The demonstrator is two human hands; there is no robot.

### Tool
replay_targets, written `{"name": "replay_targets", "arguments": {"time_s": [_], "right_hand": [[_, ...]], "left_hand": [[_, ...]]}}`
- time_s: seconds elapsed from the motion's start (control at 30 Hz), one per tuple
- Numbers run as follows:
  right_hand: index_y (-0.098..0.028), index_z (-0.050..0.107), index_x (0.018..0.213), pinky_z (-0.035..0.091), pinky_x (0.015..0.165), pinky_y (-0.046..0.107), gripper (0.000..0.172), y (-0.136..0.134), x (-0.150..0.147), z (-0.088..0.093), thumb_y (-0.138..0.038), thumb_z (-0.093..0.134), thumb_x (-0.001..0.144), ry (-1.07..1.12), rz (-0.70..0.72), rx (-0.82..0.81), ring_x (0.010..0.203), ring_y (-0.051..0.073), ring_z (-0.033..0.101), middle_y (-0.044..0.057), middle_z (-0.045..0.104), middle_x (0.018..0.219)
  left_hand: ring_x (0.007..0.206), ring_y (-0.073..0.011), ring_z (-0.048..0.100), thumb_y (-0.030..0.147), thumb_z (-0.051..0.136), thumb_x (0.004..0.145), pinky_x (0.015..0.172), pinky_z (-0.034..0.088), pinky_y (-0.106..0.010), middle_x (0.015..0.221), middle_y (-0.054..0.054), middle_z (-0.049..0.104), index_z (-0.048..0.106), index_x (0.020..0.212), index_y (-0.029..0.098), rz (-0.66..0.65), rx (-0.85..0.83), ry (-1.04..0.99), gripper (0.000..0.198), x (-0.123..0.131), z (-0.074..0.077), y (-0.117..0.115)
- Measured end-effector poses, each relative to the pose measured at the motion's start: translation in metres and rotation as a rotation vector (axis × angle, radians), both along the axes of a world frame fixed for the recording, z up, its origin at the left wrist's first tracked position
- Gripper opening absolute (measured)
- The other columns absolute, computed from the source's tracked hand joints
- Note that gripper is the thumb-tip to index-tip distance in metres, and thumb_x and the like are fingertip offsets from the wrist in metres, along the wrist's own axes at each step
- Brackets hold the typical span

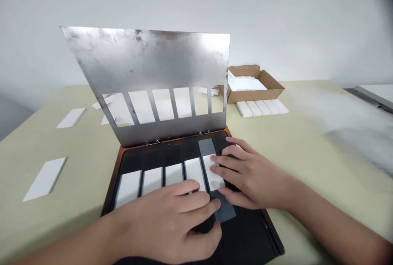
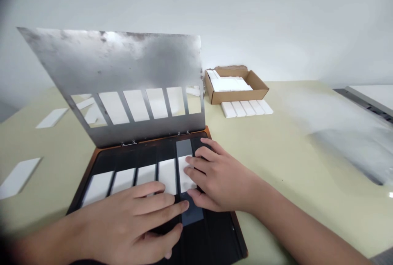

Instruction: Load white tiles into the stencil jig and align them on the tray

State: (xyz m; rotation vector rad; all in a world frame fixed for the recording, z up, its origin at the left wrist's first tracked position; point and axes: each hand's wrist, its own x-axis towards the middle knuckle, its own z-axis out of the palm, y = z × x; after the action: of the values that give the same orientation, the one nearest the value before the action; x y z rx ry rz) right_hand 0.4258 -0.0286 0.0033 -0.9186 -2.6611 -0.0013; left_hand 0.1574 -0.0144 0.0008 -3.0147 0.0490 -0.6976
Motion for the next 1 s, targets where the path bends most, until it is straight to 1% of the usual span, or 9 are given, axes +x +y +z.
{"name": "replay_targets", "arguments": {"time_s": [0.17,0.23,0.33,0.4,0.53,0.6,0.67,0.77,1.0], "right_hand": [[-0.021,0.071,0.131,0.025,0.129,0.056,0.034,0.000,0.004,0.005,-0.036,0.058,0.103,0.078,-0.032,-0.134,0.118,0.026,0.056,0.002,0.072,0.137],[-0.021,0.068,0.136,0.026,0.129,0.056,0.039,0.000,0.005,0.005,-0.037,0.060,0.102,0.089,-0.035,-0.143,0.119,0.027,0.055,0.003,0.071,0.139],[-0.017,0.058,0.149,0.028,0.127,0.056,0.053,0.000,0.007,0.006,-0.036,0.062,0.099,0.089,-0.033,-0.159,0.121,0.028,0.053,0.006,0.069,0.144],[-0.016,0.056,0.151,0.030,0.125,0.055,0.056,0.001,0.008,0.007,-0.034,0.062,0.098,0.097,-0.035,-0.178,0.121,0.029,0.052,0.006,0.069,0.143],[-0.015,0.060,0.146,0.037,0.120,0.053,0.046,0.001,0.009,0.007,-0.024,0.055,0.101,0.118,-0.056,-0.187,0.118,0.028,0.053,0.008,0.072,0.138],[-0.017,0.065,0.142,0.036,0.121,0.052,0.041,0.001,0.008,0.006,-0.022,0.053,0.103,0.116,-0.070,-0.177,0.118,0.027,0.053,0.006,0.072,0.139],[-0.020,0.070,0.135,0.033,0.123,0.052,0.035,0.001,0.007,0.003,-0.026,0.055,0.105,0.115,-0.085,-0.168,0.119,0.026,0.053,0.002,0.072,0.140],[-0.023,0.074,0.128,0.031,0.124,0.052,0.030,0.002,0.004,-0.001,-0.036,0.059,0.106,0.137,-0.110,-0.152,0.118,0.026,0.053,-0.002,0.074,0.137],[-0.021,0.075,0.122,0.034,0.121,0.053,0.032,0.002,0.000,-0.006,-0.044,0.065,0.102,0.172,-0.125,-0.095,0.114,0.026,0.057,0.000,0.076,0.132]], "left_hand": [[0.086,-0.0198,0.071,0.037,0.071,0.099,0.086,0.061,-0.039,0.114,-0.011,0.079,0.074,0.107,0.021,-0.006,0.012,0.000,0.019,0.000,0.001,0.001],[0.086,-0.0202,0.072,0.034,0.072,0.098,0.087,0.061,-0.040,0.114,-0.011,0.079,0.074,0.107,0.020,-0.010,0.011,-0.002,0.017,0.001,0.001,0.001],[0.087,-0.0210,0.072,0.032,0.072,0.097,0.087,0.060,-0.041,0.116,-0.011,0.079,0.074,0.106,0.020,-0.008,0.010,-0.005,0.015,0.001,0.001,0.001],[0.088,-0.0211,0.072,0.033,0.072,0.098,0.088,0.060,-0.041,0.117,-0.011,0.079,0.075,0.106,0.021,-0.004,0.017,-0.004,0.014,0.000,0.001,0.001],[0.088,-0.0206,0.072,0.034,0.071,0.099,0.088,0.059,-0.041,0.115,-0.009,0.079,0.076,0.112,0.024,-0.003,0.019,0.003,0.017,0.000,0.001,0.001],[0.089,-0.0210,0.072,0.036,0.072,0.099,0.086,0.058,-0.041,0.116,-0.007,0.079,0.075,0.121,0.027,-0.008,0.016,0.019,0.024,0.000,0.001,0.002],[0.090,-0.0214,0.072,0.039,0.072,0.099,0.085,0.057,-0.041,0.117,-0.006,0.078,0.073,0.128,0.030,-0.007,0.024,0.038,0.030,0.000,0.001,0.002],[0.091,-0.0211,0.071,0.043,0.071,0.101,0.086,0.056,-0.041,0.117,-0.006,0.078,0.071,0.133,0.029,-0.006,0.035,0.057,0.035,0.000,0.001,0.003],[0.092,-0.0203,0.071,0.046,0.071,0.102,0.090,0.054,-0.039,0.112,-0.006,0.077,0.072,0.130,0.026,-0.001,0.028,0.049,0.035,0.001,0.003,0.004]]}}
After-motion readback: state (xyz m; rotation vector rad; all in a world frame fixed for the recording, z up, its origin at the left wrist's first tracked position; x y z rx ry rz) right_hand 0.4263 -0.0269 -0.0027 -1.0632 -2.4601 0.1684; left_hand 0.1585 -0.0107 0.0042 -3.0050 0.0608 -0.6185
